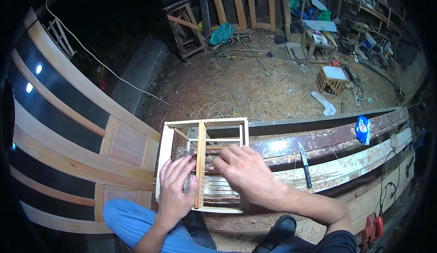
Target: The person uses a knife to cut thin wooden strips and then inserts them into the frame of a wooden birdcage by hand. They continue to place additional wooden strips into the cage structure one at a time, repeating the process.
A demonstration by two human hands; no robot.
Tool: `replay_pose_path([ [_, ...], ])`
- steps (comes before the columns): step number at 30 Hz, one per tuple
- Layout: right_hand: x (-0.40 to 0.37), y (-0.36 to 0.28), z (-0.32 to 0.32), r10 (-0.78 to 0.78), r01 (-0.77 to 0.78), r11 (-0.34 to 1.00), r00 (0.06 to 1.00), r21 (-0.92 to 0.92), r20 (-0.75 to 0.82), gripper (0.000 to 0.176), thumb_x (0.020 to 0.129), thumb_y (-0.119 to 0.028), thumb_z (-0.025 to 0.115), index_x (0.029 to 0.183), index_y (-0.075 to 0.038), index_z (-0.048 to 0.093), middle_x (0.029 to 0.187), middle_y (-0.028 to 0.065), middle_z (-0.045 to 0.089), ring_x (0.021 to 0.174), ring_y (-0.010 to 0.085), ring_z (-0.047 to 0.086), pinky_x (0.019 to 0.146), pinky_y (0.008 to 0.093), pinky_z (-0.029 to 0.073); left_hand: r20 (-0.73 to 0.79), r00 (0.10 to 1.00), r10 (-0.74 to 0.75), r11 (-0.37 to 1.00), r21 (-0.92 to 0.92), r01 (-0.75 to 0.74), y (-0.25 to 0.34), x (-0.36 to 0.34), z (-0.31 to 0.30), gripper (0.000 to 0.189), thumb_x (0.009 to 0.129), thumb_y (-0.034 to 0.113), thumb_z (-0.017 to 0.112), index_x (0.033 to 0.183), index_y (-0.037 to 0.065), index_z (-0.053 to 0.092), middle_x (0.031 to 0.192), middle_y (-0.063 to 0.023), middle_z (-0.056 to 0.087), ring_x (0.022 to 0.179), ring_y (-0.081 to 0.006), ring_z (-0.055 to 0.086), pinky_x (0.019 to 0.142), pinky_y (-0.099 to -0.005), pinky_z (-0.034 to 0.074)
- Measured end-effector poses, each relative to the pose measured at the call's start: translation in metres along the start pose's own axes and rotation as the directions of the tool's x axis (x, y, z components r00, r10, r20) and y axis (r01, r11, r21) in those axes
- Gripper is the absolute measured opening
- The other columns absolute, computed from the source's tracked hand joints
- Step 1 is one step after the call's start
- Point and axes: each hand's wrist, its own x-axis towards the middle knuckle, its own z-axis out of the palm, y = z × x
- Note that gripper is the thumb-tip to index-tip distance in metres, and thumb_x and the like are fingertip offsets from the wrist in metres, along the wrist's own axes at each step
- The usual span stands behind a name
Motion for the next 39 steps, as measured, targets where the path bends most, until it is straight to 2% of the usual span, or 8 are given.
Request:
replay_pose_path([
  [5,-0.01,0.007,-0.014,0.046,-0.047,0.994,0.999,0.095,0.012,0.016,0.091,-0.008,0.071,0.105,-0.001,0.066,0.101,0.0129,0.062,0.098,0.0309,0.065,0.084,0.0442,0.054,-0.02,0.999,-0.04,0.994,-0.106,0.038,0.0,-0.002,0.002,0.043,0.099,0.019,0.063,0.134,-0.005,0.07,0.14,-0.0261,0.067,0.136,-0.0418,0.059,0.122,-0.0532,0.04],
  [7,-0.012,0.004,-0.011,0.07,-0.072,0.982,0.997,0.173,0.022,0.018,0.089,-0.006,0.07,0.105,0.001,0.065,0.101,0.0147,0.061,0.098,0.0331,0.065,0.084,0.0454,0.056,-0.009,1.0,-0.029,0.993,-0.112,0.028,0.0,-0.001,0.002,0.043,0.099,0.019,0.063,0.134,-0.005,0.071,0.14,-0.0257,0.068,0.136,-0.0415,0.059,0.122,-0.0535,0.04],
  [11,-0.009,0.001,0.001,0.034,-0.029,0.996,0.998,0.083,-0.058,0.025,0.081,-0.003,0.071,0.104,0.002,0.064,0.102,0.0155,0.06,0.101,0.0335,0.063,0.088,0.0442,0.056,-0.016,1.0,0.026,0.999,-0.038,-0.026,-0.003,0.002,0.004,0.042,0.099,0.019,0.063,0.133,-0.003,0.071,0.138,-0.0238,0.069,0.136,-0.0392,0.06,0.123,-0.0536,0.038],
  [18,-0.016,0.01,0.002,0.042,-0.027,0.984,0.996,0.178,-0.081,0.015,0.092,-0.008,0.073,0.103,-0.001,0.066,0.104,0.0142,0.058,0.098,0.0314,0.058,0.085,0.0447,0.049,-0.065,0.998,0.016,0.999,0.042,-0.014,0.003,0.002,-0.002,0.04,0.097,0.021,0.066,0.13,0.0,0.072,0.131,-0.019,0.071,0.131,-0.0359,0.062,0.121,-0.0535,0.037],
  [25,-0.011,0.0,0.019,0.051,-0.043,0.997,0.992,0.071,-0.114,0.017,0.091,-0.01,0.071,0.107,-0.008,0.067,0.102,0.0094,0.057,0.101,0.027,0.056,0.087,0.042,0.04,-0.187,0.981,0.059,0.998,0.042,-0.052,0.011,-0.002,-0.002,0.029,0.091,0.012,0.071,0.117,0.0,0.074,0.12,-0.0158,0.072,0.114,-0.0365,0.065,0.106,-0.0511,0.046],
  [27,-0.007,0.004,0.023,0.045,-0.038,0.997,0.993,0.072,-0.106,0.017,0.091,-0.01,0.071,0.107,-0.008,0.068,0.102,0.0087,0.058,0.101,0.0264,0.056,0.088,0.042,0.04,-0.176,0.984,0.004,0.997,-0.077,-0.018,0.008,-0.002,0.002,0.027,0.089,0.011,0.073,0.114,0.001,0.075,0.116,-0.0139,0.072,0.109,-0.0356,0.065,0.102,-0.0495,0.048],
  [38,-0.011,0.004,0.014,0.048,-0.046,0.998,0.997,0.043,-0.061,0.024,0.089,-0.011,0.072,0.112,-0.009,0.07,0.104,0.0069,0.061,0.103,0.0244,0.059,0.09,0.0413,0.04,-0.159,0.986,0.055,0.997,0.067,-0.045,0.006,-0.001,-0.002,0.026,0.092,0.012,0.07,0.115,0.002,0.077,0.121,-0.0139,0.075,0.112,-0.0332,0.067,0.101,-0.0472,0.048],
  [39,-0.014,0.001,0.012,0.035,-0.039,0.998,0.995,-0.042,-0.091,0.025,0.087,-0.011,0.072,0.112,-0.008,0.07,0.104,0.0078,0.061,0.103,0.0243,0.059,0.09,0.0417,0.04,-0.156,0.987,0.045,0.998,0.06,-0.036,0.005,-0.001,-0.001,0.027,0.091,0.012,0.072,0.115,0.002,0.078,0.121,-0.0132,0.075,0.112,-0.0325,0.068,0.1,-0.0467,0.049],
])
